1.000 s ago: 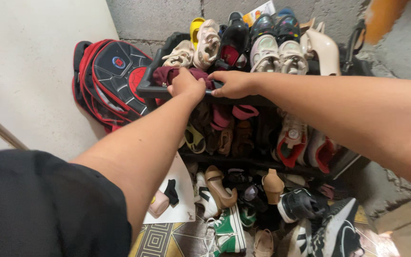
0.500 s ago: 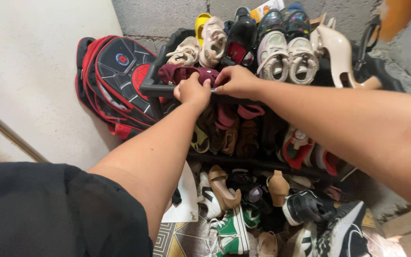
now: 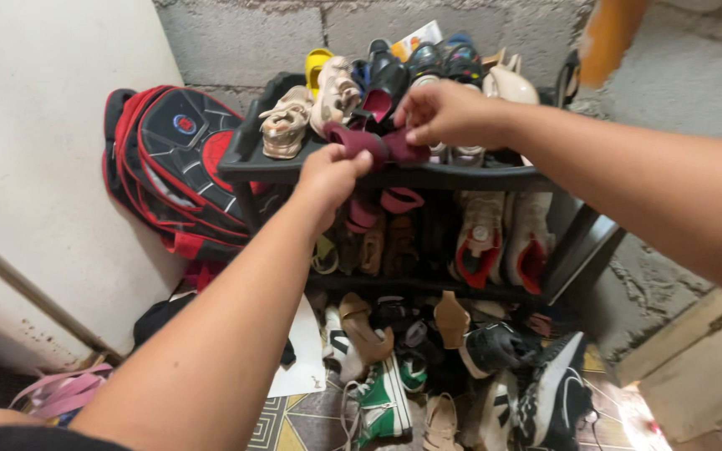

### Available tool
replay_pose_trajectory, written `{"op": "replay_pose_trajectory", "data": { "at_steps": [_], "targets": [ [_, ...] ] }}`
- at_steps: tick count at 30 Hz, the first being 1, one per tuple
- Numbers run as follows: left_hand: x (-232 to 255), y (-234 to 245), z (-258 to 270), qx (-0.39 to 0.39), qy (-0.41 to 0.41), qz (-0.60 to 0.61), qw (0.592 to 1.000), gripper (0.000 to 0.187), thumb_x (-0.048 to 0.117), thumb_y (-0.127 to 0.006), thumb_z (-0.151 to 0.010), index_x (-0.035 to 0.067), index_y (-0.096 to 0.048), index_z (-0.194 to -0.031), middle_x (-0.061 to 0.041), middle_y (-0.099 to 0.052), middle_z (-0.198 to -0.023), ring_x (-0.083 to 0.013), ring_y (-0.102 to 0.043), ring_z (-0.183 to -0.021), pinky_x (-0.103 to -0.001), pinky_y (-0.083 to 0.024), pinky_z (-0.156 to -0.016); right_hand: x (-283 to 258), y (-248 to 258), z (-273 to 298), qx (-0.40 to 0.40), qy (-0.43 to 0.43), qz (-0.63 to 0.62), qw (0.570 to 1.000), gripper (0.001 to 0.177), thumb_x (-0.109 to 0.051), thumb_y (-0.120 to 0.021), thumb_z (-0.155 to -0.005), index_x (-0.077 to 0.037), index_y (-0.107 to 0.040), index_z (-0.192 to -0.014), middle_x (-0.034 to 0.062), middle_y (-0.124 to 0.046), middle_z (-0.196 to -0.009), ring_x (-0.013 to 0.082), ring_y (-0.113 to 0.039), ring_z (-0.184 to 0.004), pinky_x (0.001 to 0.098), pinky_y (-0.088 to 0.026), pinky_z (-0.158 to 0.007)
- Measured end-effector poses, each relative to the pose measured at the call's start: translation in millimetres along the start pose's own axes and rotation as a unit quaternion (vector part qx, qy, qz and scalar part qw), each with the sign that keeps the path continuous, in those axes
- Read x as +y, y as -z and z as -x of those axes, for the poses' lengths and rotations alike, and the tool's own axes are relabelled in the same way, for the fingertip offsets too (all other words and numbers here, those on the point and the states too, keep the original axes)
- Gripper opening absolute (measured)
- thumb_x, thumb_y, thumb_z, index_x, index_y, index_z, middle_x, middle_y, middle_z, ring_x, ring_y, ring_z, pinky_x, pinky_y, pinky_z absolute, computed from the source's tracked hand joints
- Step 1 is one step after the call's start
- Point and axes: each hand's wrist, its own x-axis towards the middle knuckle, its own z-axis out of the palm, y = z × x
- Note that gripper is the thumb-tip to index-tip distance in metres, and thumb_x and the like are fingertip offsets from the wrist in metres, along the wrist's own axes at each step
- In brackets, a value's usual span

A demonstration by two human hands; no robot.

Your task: The person organizes a cluttered shoe rack by removing various pairs of shoes and placing them on the floor. They handle sneakers, sandals, and heels, moving them from the top and middle shelves to the ground in front of the rack.

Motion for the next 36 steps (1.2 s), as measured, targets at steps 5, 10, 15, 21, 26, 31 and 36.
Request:
{"op": "replay_pose_trajectory", "data": {
  "at_steps": [5,10,15,21,26,31,36],
  "targets": [
    [11.1,-18.1,34.2,-0.201,-0.005,-0.077,0.977,0.028,0.017,-0.081,-0.084,0.006,-0.070,-0.107,-0.003,-0.075,-0.095,-0.0108,-0.068,-0.083,-0.028,-0.055,-0.072,-6.2,-18.0,86.3,-0.041,-0.049,0.016,0.998,0.035,-0.003,-0.079,-0.080,-0.005,-0.071,-0.114,0.0043,-0.071,-0.092,0.0112,-0.067,-0.085,0.0289,-0.056,-0.077],
    [7.1,-38.8,51.7,-0.321,0.071,-0.276,0.903,0.022,0.023,-0.080,-0.089,0.003,-0.075,-0.099,-0.008,-0.073,-0.084,-0.0163,-0.066,-0.069,-0.032,-0.054,-0.061,2.7,-42.9,144.7,-0.072,-0.145,0.067,0.984,0.017,-0.005,-0.079,-0.078,-0.005,-0.078,-0.095,0.0013,-0.078,-0.082,0.0103,-0.069,-0.076,0.0286,-0.057,-0.074],
    [-55.2,-68.5,55.7,-0.384,0.137,-0.392,0.824,0.024,0.025,-0.079,-0.087,0.006,-0.077,-0.101,-0.005,-0.079,-0.086,-0.0151,-0.076,-0.078,-0.033,-0.064,-0.068,45.1,-58.7,167.3,-0.075,-0.267,0.073,0.958,0.011,-0.005,-0.079,-0.081,0.000,-0.080,-0.090,0.0063,-0.076,-0.081,0.0133,-0.064,-0.073,0.0314,-0.054,-0.069],
    [-101.8,-78.7,39.8,-0.396,0.065,-0.602,0.691,0.030,0.033,-0.076,-0.087,0.006,-0.078,-0.099,-0.007,-0.077,-0.090,-0.0210,-0.075,-0.081,-0.034,-0.060,-0.072,123.6,-67.6,178.8,-0.026,-0.368,0.087,0.925,0.017,-0.008,-0.082,-0.082,-0.002,-0.078,-0.097,0.0049,-0.078,-0.089,0.0173,-0.069,-0.078,0.0363,-0.057,-0.067],
    [-114.6,-65.7,81.3,-0.420,0.102,-0.529,0.730,0.031,0.032,-0.078,-0.083,0.006,-0.078,-0.100,-0.009,-0.076,-0.094,-0.0238,-0.074,-0.084,-0.035,-0.057,-0.075,140.3,-97.3,186.0,-0.082,-0.380,0.005,0.921,0.024,-0.019,-0.078,-0.087,-0.008,-0.077,-0.109,0.0047,-0.077,-0.094,0.0158,-0.070,-0.085,0.0366,-0.060,-0.070],
    [-106.8,-61.2,87.1,-0.416,0.057,-0.481,0.770,0.031,0.035,-0.077,-0.082,0.009,-0.078,-0.100,-0.009,-0.076,-0.096,-0.0255,-0.072,-0.088,-0.035,-0.056,-0.080,98.9,-99.5,162.9,-0.119,-0.343,0.030,0.931,0.026,-0.026,-0.074,-0.087,-0.012,-0.077,-0.109,0.0020,-0.077,-0.095,0.0183,-0.071,-0.085,0.0398,-0.057,-0.070],
    [-43.5,-80.9,23.0,-0.181,-0.053,-0.376,0.907,0.024,0.029,-0.069,-0.083,0.009,-0.078,-0.093,-0.014,-0.077,-0.090,-0.0290,-0.076,-0.085,-0.039,-0.060,-0.079,82.1,-32.6,99.7,0.084,-0.162,0.159,0.970,0.023,-0.026,-0.075,-0.083,-0.011,-0.080,-0.100,0.0066,-0.079,-0.091,0.0178,-0.074,-0.083,0.0358,-0.060,-0.076]
  ]
}}
